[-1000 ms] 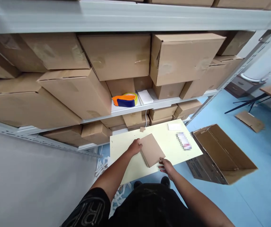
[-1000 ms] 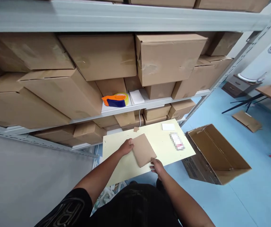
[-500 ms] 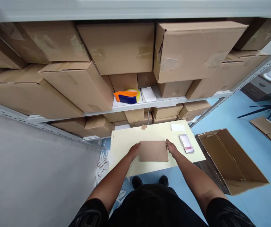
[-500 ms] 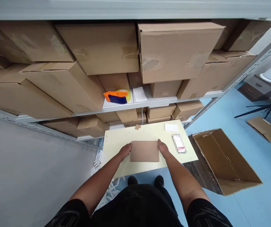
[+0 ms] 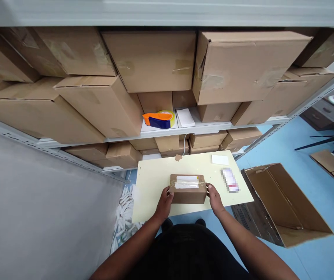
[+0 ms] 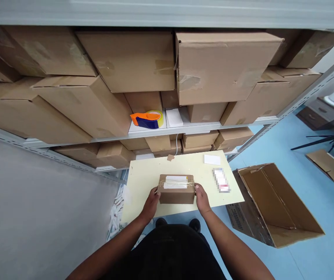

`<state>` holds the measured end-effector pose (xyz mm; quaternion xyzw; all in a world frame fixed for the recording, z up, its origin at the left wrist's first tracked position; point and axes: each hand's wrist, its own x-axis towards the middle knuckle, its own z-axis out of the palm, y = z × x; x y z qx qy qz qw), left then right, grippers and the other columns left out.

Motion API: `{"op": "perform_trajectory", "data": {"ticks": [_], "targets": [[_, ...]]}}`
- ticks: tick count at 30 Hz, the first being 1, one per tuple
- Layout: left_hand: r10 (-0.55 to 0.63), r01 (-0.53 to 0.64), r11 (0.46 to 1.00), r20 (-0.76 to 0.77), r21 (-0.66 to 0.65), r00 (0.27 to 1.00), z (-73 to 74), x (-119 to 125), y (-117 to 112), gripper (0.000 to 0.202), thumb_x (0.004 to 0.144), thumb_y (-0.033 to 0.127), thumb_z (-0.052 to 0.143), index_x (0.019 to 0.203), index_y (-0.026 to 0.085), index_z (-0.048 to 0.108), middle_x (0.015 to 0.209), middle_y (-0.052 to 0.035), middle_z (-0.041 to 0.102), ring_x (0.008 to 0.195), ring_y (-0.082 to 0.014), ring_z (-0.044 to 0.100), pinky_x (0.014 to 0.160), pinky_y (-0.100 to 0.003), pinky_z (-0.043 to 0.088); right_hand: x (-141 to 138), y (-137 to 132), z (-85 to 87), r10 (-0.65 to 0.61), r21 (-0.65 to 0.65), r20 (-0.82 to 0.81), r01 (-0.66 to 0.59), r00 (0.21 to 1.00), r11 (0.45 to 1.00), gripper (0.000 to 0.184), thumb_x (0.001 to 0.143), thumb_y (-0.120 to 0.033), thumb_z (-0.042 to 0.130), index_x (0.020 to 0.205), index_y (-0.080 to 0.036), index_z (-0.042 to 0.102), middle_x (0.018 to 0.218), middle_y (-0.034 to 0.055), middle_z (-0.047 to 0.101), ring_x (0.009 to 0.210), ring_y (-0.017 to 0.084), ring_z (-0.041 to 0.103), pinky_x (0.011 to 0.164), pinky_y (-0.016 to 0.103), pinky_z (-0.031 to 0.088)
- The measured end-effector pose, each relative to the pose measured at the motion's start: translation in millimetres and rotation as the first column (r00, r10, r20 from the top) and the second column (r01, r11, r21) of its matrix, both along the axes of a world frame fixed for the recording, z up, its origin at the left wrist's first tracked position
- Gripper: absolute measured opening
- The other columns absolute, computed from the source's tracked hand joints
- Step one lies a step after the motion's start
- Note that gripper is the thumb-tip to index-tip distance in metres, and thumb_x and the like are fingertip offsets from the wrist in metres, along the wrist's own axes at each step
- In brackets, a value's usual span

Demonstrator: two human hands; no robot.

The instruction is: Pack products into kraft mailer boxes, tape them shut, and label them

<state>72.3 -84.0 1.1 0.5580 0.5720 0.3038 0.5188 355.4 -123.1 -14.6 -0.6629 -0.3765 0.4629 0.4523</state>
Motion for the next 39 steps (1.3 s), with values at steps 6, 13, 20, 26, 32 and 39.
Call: {"op": "perform_trajectory", "data": {"ticks": [6, 13, 20, 26, 32, 39], "targets": [[-0.08, 0.08, 0.996, 0.009, 0.028, 0.997, -18.0, -4.4, 4.9, 0.056, 0.096, 0.059, 0.046, 0.134, 0.019, 0.049, 0.14, -0.0152, 0.062, 0.128, -0.0267, 0.06, 0.105, -0.039, 0.049, -5.1, 5.8, -16.1, -0.054, -0.051, 0.074, 0.058, 0.996, 0.997, 0.047, 0.093, -0.066, 0.044, 0.109, -0.025, 0.059, 0.114, 0.0068, 0.069, 0.111, 0.026, 0.06, 0.098, 0.038, 0.05], [-0.2, 0.199, 0.98, -0.237, -0.031, 0.951, 4.0, -28.9, 59.9, 0.04, 0.098, 0.052, 0.037, 0.085, 0.024, 0.062, 0.092, -0.0047, 0.073, 0.093, -0.0231, 0.069, 0.083, -0.034, 0.055, 19.7, 23.3, -1.4, -0.085, -0.114, 0.006, 0.085, 0.996, 0.99, 0.041, 0.091, -0.059, 0.047, 0.098, -0.022, 0.063, 0.11, 0.0079, 0.071, 0.104, 0.024, 0.064, 0.091, 0.035, 0.051], [-0.327, 0.455, 0.871, -0.474, 0.185, 0.818, 71.5, 71.0, 142.7, 0.026, 0.095, 0.036, 0.047, 0.09, 0.025, 0.069, 0.1, -0.0031, 0.073, 0.097, -0.021, 0.065, 0.09, -0.031, 0.049, 75.0, -0.1, -8.2, 0.044, -0.213, 0.063, -0.03, 0.997, 0.977, 0.045, 0.091, -0.062, 0.051, 0.09, -0.021, 0.068, 0.096, 0.0068, 0.074, 0.088, 0.024, 0.068, 0.084, 0.036, 0.05], [-0.576, 0.792, 0.608, -0.657, 0.055, 0.487, 43.0, 213.4, 187.2, 0.023, 0.092, 0.029, 0.054, 0.101, 0.023, 0.074, 0.112, -0.0088, 0.071, 0.113, -0.0281, 0.06, 0.101, -0.039, 0.045, 115.1, -6.5, -21.4, 0.252, -0.267, 0.009, -0.241, 0.968, 0.933, 0.038, 0.091, -0.057, 0.057, 0.083, -0.022, 0.068, 0.081, 0.0025, 0.072, 0.078, 0.021, 0.065, 0.075, 0.031, 0.048], [-0.632, 0.843, 0.535, -0.689, -0.054, 0.356, -21.1, 325.4, 220.6, 0.02, 0.085, 0.033, 0.068, 0.102, 0.023, 0.072, 0.112, -0.0123, 0.069, 0.114, -0.0329, 0.059, 0.101, -0.043, 0.046, 154.5, 8.6, -2.1, 0.351, -0.242, 0.039, -0.332, 0.936, 0.912, 0.026, 0.092, -0.045, 0.057, 0.085, -0.023, 0.07, 0.08, 0.0018, 0.07, 0.077, 0.02, 0.063, 0.069, 0.028, 0.042], [-0.622, 0.832, 0.545, -0.715, -0.102, 0.32, -70.3, 367.6, 237.5, 0.022, 0.085, 0.026, 0.069, 0.107, 0.021, 0.069, 0.121, -0.0148, 0.062, 0.122, -0.0349, 0.052, 0.104, -0.045, 0.044, 181.0, 23.3, 9.8, 0.317, -0.252, -0.012, -0.309, 0.948, 0.917, 0.022, 0.091, -0.042, 0.058, 0.088, -0.024, 0.07, 0.082, 0.0014, 0.07, 0.077, 0.02, 0.062, 0.067, 0.029, 0.041]]}}
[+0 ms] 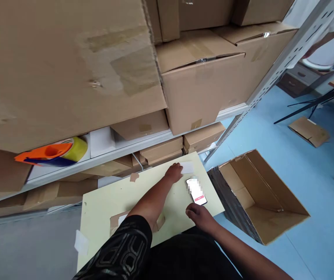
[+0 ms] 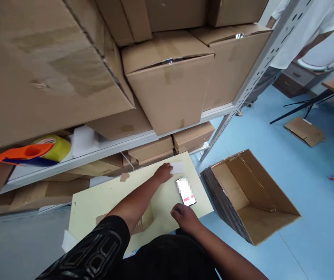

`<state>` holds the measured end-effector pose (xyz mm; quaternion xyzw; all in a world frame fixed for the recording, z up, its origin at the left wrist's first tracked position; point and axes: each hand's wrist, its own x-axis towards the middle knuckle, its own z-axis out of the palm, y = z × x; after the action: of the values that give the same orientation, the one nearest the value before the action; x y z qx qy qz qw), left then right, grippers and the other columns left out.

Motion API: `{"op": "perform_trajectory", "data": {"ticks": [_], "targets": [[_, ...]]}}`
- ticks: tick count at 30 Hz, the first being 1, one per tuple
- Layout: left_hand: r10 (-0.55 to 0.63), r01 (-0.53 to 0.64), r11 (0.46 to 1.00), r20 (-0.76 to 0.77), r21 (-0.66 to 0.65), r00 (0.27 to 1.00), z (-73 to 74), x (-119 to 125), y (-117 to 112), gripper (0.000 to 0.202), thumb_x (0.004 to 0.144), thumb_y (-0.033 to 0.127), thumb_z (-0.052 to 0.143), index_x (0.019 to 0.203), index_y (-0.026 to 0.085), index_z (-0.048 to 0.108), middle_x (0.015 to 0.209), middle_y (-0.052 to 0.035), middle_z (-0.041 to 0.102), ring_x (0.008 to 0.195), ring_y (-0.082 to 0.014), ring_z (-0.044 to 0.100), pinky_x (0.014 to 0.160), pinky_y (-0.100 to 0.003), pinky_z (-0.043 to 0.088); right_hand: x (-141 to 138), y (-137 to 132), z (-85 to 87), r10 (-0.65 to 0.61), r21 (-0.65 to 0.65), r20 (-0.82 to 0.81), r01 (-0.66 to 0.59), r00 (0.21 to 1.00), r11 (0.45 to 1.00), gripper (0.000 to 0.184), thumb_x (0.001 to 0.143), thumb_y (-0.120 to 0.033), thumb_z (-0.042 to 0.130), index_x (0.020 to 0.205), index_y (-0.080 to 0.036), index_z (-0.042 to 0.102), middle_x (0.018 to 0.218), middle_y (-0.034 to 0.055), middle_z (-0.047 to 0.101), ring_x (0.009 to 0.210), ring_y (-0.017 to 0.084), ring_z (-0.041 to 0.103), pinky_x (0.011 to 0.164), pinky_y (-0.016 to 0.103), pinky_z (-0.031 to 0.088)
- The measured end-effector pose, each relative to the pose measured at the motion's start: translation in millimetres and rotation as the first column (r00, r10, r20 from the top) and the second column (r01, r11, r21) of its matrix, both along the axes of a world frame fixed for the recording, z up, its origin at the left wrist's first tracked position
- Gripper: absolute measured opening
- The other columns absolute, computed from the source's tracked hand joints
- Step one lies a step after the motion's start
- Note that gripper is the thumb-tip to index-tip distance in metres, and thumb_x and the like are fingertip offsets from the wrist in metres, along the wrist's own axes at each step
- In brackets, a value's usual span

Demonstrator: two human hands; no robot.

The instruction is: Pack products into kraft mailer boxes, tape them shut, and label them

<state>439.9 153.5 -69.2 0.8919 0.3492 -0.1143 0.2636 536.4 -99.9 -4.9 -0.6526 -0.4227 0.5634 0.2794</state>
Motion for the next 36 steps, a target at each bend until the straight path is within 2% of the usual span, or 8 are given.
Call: {"op": "perform_trajectory", "data": {"ticks": [5, 11, 19, 28, 30, 32, 34, 36], "targets": [[-0.019, 0.019, 1.0, -0.006, -0.01, 1.0, -12.3, -1.5, 7.5, 0.019, 0.085, 0.019, 0.067, 0.104, 0.022, 0.069, 0.122, -0.0135, 0.061, 0.123, -0.0331, 0.052, 0.107, -0.043, 0.043, 7.8, -3.0, -4.8, -0.012, -0.035, -0.029, 0.011, 0.999, 0.999, 0.019, 0.088, -0.039, 0.06, 0.087, -0.024, 0.071, 0.081, 0.0013, 0.07, 0.077, 0.02, 0.062, 0.067, 0.029, 0.042], [0.007, -0.007, 1.0, 0.015, -0.003, 1.0, -14.9, -4.2, 7.0, 0.014, 0.088, 0.021, 0.064, 0.101, 0.022, 0.07, 0.12, -0.0126, 0.062, 0.119, -0.0317, 0.053, 0.102, -0.042, 0.045, 11.6, -6.4, -13.0, -0.041, -0.051, -0.064, 0.038, 0.997, 0.998, 0.019, 0.089, -0.039, 0.059, 0.086, -0.024, 0.07, 0.081, 0.0016, 0.071, 0.076, 0.02, 0.061, 0.068, 0.029, 0.043], [0.094, -0.095, 0.995, 0.035, 0.027, 0.995, -12.1, -0.2, 3.7, 0.025, 0.098, 0.019, 0.048, 0.096, 0.018, 0.073, 0.11, -0.0141, 0.066, 0.11, -0.0294, 0.059, 0.095, -0.04, 0.047, 12.0, -5.9, -22.4, -0.084, -0.087, -0.088, 0.076, 0.993, 0.993, 0.02, 0.087, -0.039, 0.058, 0.085, -0.022, 0.069, 0.081, 0.0026, 0.07, 0.079, 0.021, 0.064, 0.071, 0.03, 0.045], [0.129, -0.135, 0.988, 0.081, 0.077, 0.988, 5.3, -5.1, 1.8, 0.024, 0.092, 0.012, 0.052, 0.105, 0.019, 0.071, 0.115, -0.0132, 0.064, 0.116, -0.0292, 0.054, 0.104, -0.041, 0.042, 13.8, 5.2, -22.2, -0.083, -0.101, -0.075, 0.075, 0.994, 0.992, 0.019, 0.087, -0.039, 0.058, 0.085, -0.023, 0.069, 0.08, 0.002, 0.07, 0.079, 0.02, 0.063, 0.071, 0.03, 0.044], [0.215, -0.234, 0.961, 0.13, 0.148, 0.968, 11.2, -3.8, 1.1, 0.034, 0.088, 0.014, 0.06, 0.122, 0.02, 0.066, 0.128, -0.0136, 0.06, 0.125, -0.0318, 0.049, 0.11, -0.044, 0.037, 15.5, 6.3, -24.7, -0.092, -0.111, -0.071, 0.084, 0.993, 0.99, 0.02, 0.087, -0.039, 0.058, 0.086, -0.023, 0.069, 0.079, 0.002, 0.07, 0.079, 0.02, 0.064, 0.07, 0.03, 0.044], [0.384, -0.425, 0.881, 0.209, 0.209, 0.899, 15.8, 2.0, 0.6, 0.056, 0.084, 0.021, 0.069, 0.138, 0.02, 0.055, 0.138, -0.014, 0.054, 0.131, -0.0331, 0.046, 0.112, -0.045, 0.036, 19.9, 8.5, -27.0, -0.107, -0.106, -0.075, 0.099, 0.991, 0.989, 0.023, 0.088, -0.041, 0.058, 0.087, -0.022, 0.069, 0.08, 0.002, 0.071, 0.079, 0.02, 0.065, 0.07, 0.029, 0.045], [0.551, -0.592, 0.791, 0.24, 0.156, 0.799, 18.5, 12.5, -0.1, 0.063, 0.084, 0.028, 0.072, 0.142, 0.019, 0.05, 0.135, -0.0131, 0.057, 0.125, -0.0305, 0.052, 0.105, -0.042, 0.043, 29.5, 14.7, -27.2, -0.141, -0.075, -0.064, 0.136, 0.988, 0.988, 0.026, 0.089, -0.043, 0.056, 0.089, -0.022, 0.069, 0.081, 0.0026, 0.071, 0.079, 0.021, 0.066, 0.071, 0.03, 0.046], [0.595, -0.608, 0.793, 0.196, 0.014, 0.78, 18.7, 25.8, -2.1, 0.046, 0.092, 0.031, 0.064, 0.136, 0.019, 0.055, 0.124, -0.0107, 0.063, 0.114, -0.0256, 0.06, 0.096, -0.036, 0.048, 45.9, 27.6, -24.1, -0.198, 0.003, 0.019, 0.198, 0.98, 0.98, 0.029, 0.09, -0.046, 0.053, 0.09, -0.022, 0.069, 0.085, 0.0045, 0.073, 0.081, 0.023, 0.067, 0.073, 0.032, 0.047]]}}
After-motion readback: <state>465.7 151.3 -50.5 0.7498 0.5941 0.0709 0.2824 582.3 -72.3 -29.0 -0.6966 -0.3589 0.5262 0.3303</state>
